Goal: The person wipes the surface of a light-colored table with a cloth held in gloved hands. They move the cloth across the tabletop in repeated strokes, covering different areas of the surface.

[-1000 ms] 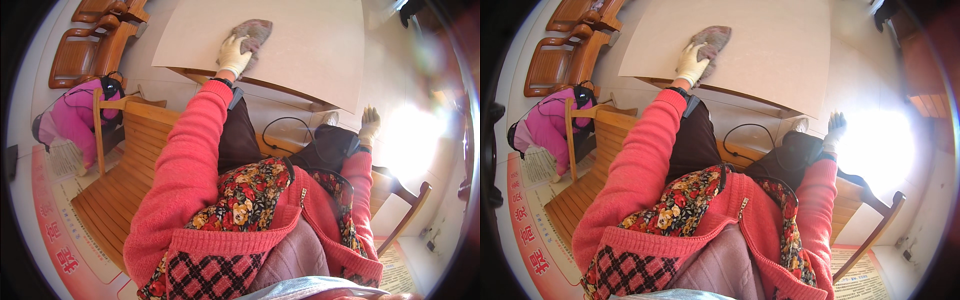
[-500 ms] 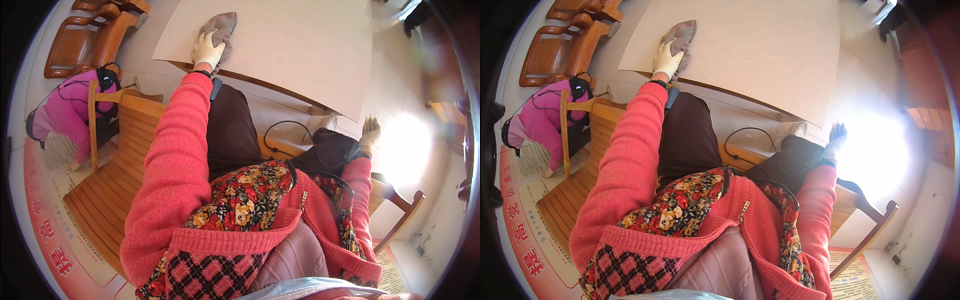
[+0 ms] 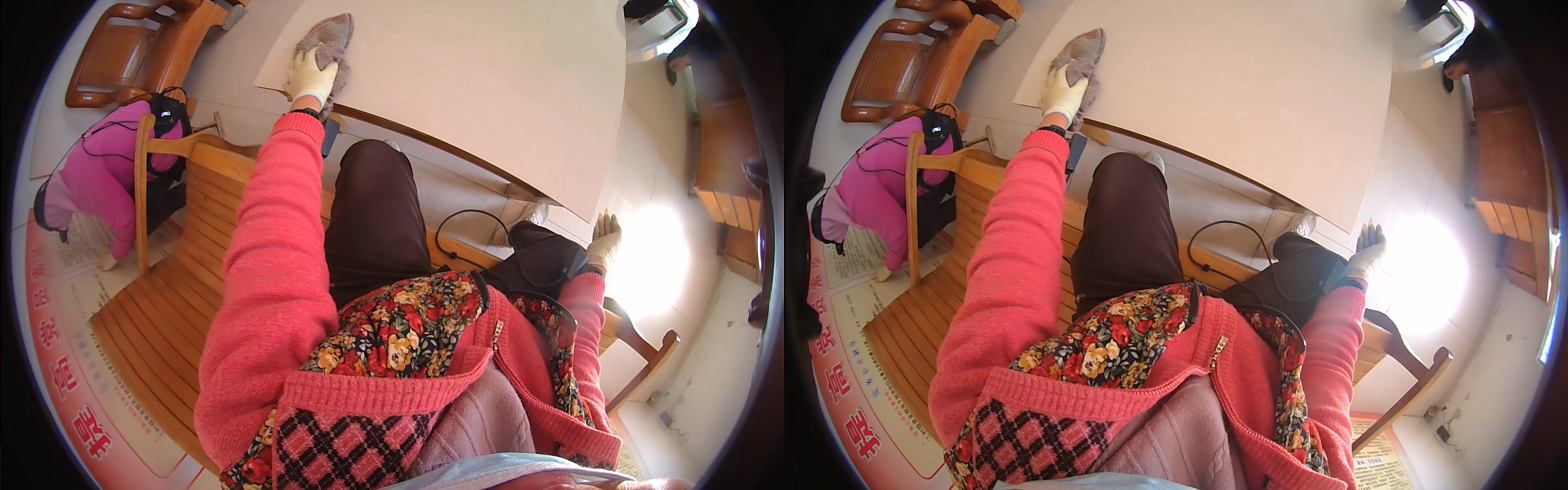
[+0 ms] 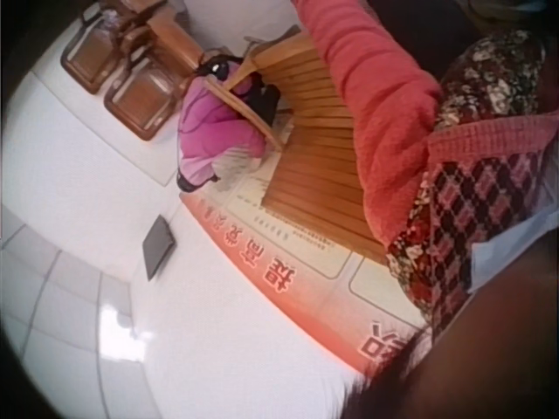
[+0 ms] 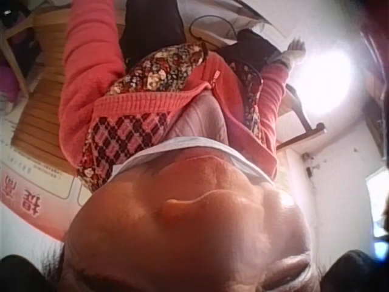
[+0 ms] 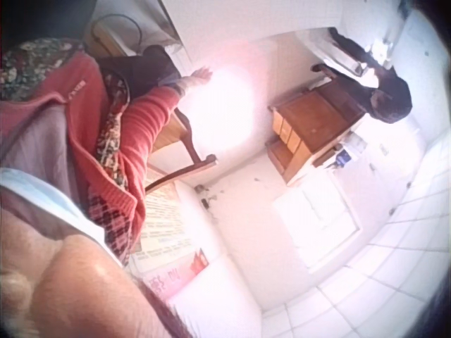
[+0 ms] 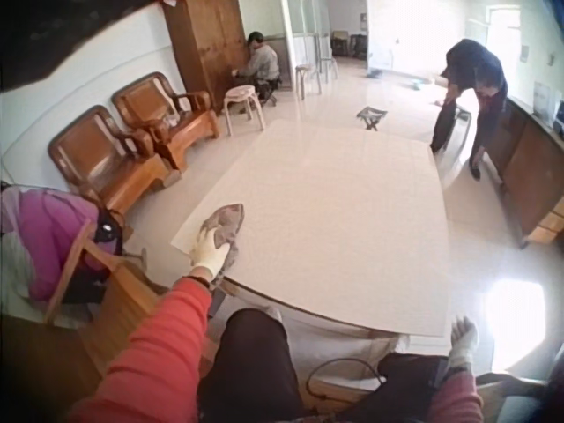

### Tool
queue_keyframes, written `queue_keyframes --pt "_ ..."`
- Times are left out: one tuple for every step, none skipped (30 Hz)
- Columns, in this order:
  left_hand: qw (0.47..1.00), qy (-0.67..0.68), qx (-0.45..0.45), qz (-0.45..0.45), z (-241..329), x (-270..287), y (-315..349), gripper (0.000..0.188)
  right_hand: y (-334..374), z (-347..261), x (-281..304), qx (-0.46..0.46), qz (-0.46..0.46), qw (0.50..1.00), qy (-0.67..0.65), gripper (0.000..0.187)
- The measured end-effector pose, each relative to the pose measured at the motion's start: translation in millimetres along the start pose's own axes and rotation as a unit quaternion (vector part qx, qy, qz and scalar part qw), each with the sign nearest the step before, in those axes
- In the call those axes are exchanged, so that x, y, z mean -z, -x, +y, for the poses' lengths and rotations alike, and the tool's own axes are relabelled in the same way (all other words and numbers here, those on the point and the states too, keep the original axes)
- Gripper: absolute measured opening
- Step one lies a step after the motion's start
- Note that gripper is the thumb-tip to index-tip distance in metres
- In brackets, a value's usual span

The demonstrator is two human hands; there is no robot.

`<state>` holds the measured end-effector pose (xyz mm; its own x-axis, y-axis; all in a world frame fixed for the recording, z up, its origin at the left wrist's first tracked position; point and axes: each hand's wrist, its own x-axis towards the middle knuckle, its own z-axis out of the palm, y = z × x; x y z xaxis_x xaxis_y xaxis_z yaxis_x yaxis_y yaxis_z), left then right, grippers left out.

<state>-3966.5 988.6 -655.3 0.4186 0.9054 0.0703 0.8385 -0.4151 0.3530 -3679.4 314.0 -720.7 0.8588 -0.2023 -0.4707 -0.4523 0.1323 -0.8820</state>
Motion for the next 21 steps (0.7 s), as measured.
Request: queue_keyframes --pt "1.000 0.000 0.003 0.006 -5 1 -4 0.070 -1 1 -1 -0.001 0.012 1.000 0.011 0.054" --pt "1.000 -0.001 0.006 0.012 -9 2 -7 0.070 -2 2 -3 0.003 -0.004 1.000 0.015 0.054" --pt "1.000 0.010 0.013 0.007 -12 2 -8 0.069 -3 4 -5 0.004 -0.005 1.000 0.020 0.054" --pt "1.000 0.020 -0.001 0.006 -12 1 -9 0.069 -5 6 -7 0.008 0.004 1.000 0.028 0.054" --pt "1.000 0.023 -0.011 0.006 -12 -1 -8 0.068 -6 7 -9 0.009 -0.012 1.000 0.027 0.054" --pt "0.999 0.026 -0.021 0.006 -11 0 -9 0.068 -8 10 -11 0.013 -0.018 0.999 0.028 0.054" --pt "0.993 0.004 -0.058 0.103 -8 -3 -5 0.056 -10 11 -13 0.009 -0.007 1.000 0.029 0.054" --pt "0.992 0.020 -0.074 0.103 -6 -3 -2 0.055 -11 13 -14 0.015 -0.030 0.999 0.030 0.054" --pt "0.992 0.034 -0.079 0.087 -2 -2 1 0.055 -14 14 -15 0.015 -0.036 0.999 0.033 0.054" --pt "0.995 0.043 -0.076 0.058 2 1 5 0.054 -16 14 -15 0.012 -0.022 0.999 0.037 0.054" --pt "0.996 0.040 -0.071 0.037 7 5 9 0.055 -18 15 -15 0.013 -0.041 0.998 0.037 0.054" --pt "0.992 0.100 -0.065 0.044 13 10 13 0.055 -19 15 -13 0.011 -0.040 0.998 0.040 0.054" --pt "0.986 0.153 -0.046 0.037 19 16 18 0.054 -20 15 -12 0.006 -0.028 0.999 0.046 0.054" --pt "0.979 0.201 -0.010 0.019 28 24 21 0.054 -21 14 -10 0.006 -0.042 0.999 0.034 0.054" --pt "0.960 0.278 -0.022 0.010 38 30 29 0.054 -21 14 -8 0.004 -0.043 0.999 0.023 0.054" --pt "0.951 0.307 -0.045 0.012 53 31 39 0.051 -22 13 -7 -0.001 -0.032 0.999 0.015 0.054" --pt "0.940 0.335 -0.067 0.013 70 31 50 0.048 -22 13 -6 -0.001 -0.045 0.999 0.004 0.054" --pt "0.927 0.363 -0.090 0.016 87 29 62 0.045 -22 12 -5 -0.004 -0.045 0.999 -0.004 0.054" --pt "0.932 0.334 -0.139 0.012 104 24 79 0.044 -23 12 -5 -0.006 -0.030 1.000 -0.009 0.054" --pt "0.928 0.310 -0.205 0.024 121 18 96 0.043 -23 12 -6 -0.006 -0.050 0.999 -0.013 0.054" --pt "0.933 0.291 -0.213 -0.005 139 10 111 0.045 -22 13 -5 -0.005 -0.054 0.998 -0.014 0.054"
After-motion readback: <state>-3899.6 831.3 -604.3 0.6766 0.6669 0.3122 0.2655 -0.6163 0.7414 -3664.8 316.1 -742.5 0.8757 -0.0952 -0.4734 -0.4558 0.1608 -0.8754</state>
